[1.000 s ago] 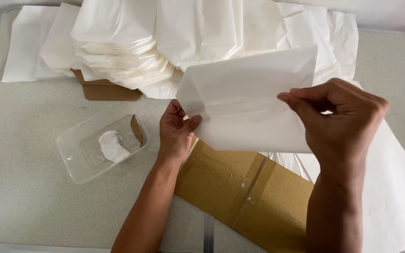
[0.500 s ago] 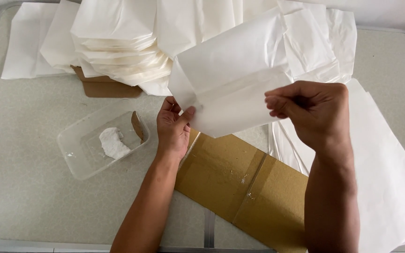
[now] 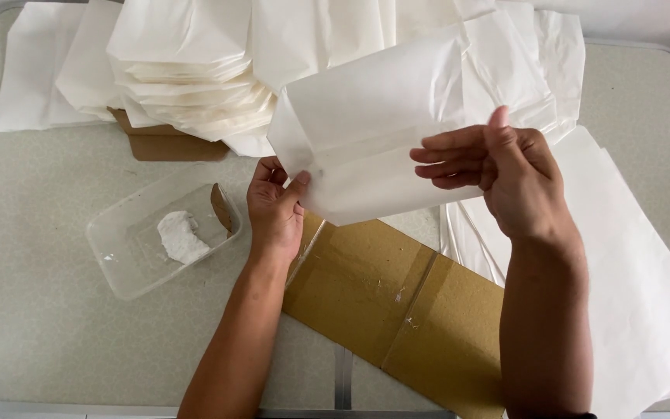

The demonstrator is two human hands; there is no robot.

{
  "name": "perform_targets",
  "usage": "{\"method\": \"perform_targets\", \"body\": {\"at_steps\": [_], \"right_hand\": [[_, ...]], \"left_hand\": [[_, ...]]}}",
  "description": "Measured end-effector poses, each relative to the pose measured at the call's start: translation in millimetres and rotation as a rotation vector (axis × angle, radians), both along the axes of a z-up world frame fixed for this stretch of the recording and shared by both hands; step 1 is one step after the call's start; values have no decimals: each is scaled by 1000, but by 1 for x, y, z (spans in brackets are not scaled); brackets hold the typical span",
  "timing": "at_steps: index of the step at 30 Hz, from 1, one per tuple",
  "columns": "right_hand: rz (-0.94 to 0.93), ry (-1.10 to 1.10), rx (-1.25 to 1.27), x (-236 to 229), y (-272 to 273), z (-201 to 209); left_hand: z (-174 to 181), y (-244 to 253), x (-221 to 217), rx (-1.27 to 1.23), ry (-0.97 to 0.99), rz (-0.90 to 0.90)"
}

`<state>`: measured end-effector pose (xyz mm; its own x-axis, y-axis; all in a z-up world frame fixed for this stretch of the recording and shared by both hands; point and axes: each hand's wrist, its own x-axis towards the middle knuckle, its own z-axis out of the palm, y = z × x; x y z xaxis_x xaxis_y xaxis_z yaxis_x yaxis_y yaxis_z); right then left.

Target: The person folds a white sheet of paper on a cardboard template, creases the edges, and applies a white paste to secure the folds. The person repeats the folding process with another sheet, smoothing and pressing the paper into place.

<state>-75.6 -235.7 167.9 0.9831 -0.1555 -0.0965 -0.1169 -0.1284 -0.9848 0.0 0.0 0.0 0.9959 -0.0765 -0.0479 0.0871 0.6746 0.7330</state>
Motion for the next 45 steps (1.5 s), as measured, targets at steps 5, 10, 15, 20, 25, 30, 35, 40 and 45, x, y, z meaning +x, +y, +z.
{"method": "perform_targets", "body": {"at_steps": [5,10,15,20,25,30,35,40,45], "right_hand": [[86,-96,-199,-2,2,-1],[-12,-255,-324,-7,10,-6],[103,-174,-551,-11,28,2],[469,490,-696,3,48,23],[614,448,-528,22,44,-13],[333,242,-235,40,25,-68],[70,61,-77,51,1,-106],[4,42,40,55,-6,-114],[-18,-62,9,52,-11,-112]], "left_hand": [[2,-2,-2,54,-21,4],[-1,-4,-1,79,-23,8],[-4,-2,-4,-153,3,-117],[19,-7,-12,-240,59,-171],[53,-18,-27,-53,8,-210],[-14,-19,-8,360,-221,-131],[-15,-18,-5,448,-236,-137],[-2,-21,-12,566,-315,-107],[10,-22,-18,613,-418,-230]]}}
